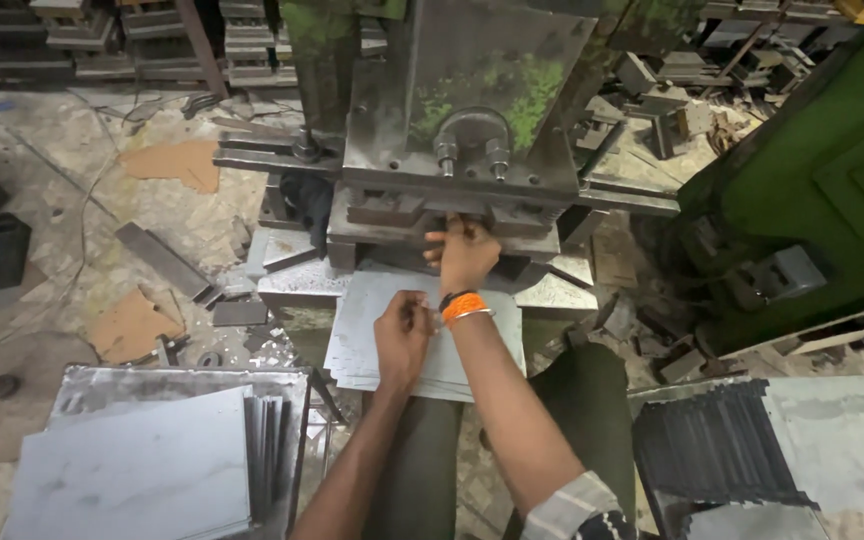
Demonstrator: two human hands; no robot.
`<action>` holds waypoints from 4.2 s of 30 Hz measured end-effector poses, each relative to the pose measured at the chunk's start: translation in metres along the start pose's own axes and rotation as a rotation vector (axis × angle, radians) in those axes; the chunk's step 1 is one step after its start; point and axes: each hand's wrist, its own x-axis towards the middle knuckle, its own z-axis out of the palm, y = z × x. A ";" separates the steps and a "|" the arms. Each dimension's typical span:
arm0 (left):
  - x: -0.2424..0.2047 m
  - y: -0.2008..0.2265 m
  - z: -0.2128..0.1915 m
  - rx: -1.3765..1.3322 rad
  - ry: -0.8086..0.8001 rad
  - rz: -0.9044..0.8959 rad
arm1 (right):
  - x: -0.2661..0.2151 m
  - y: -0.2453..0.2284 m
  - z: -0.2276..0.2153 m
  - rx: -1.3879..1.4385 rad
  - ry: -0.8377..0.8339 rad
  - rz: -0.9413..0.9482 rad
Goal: Using a stamping machine to process metal sheets into specific industrial components.
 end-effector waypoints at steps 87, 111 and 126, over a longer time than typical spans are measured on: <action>-0.105 0.001 -0.345 -0.261 0.465 -0.247 | -0.049 0.089 -0.021 -1.184 -0.776 -0.976; 0.014 0.008 -0.114 -0.373 0.082 -0.455 | -0.157 0.027 -0.148 0.464 -0.625 0.291; 0.032 0.015 -0.053 -0.644 -0.193 -0.452 | 0.014 0.043 -0.027 0.712 -0.160 0.277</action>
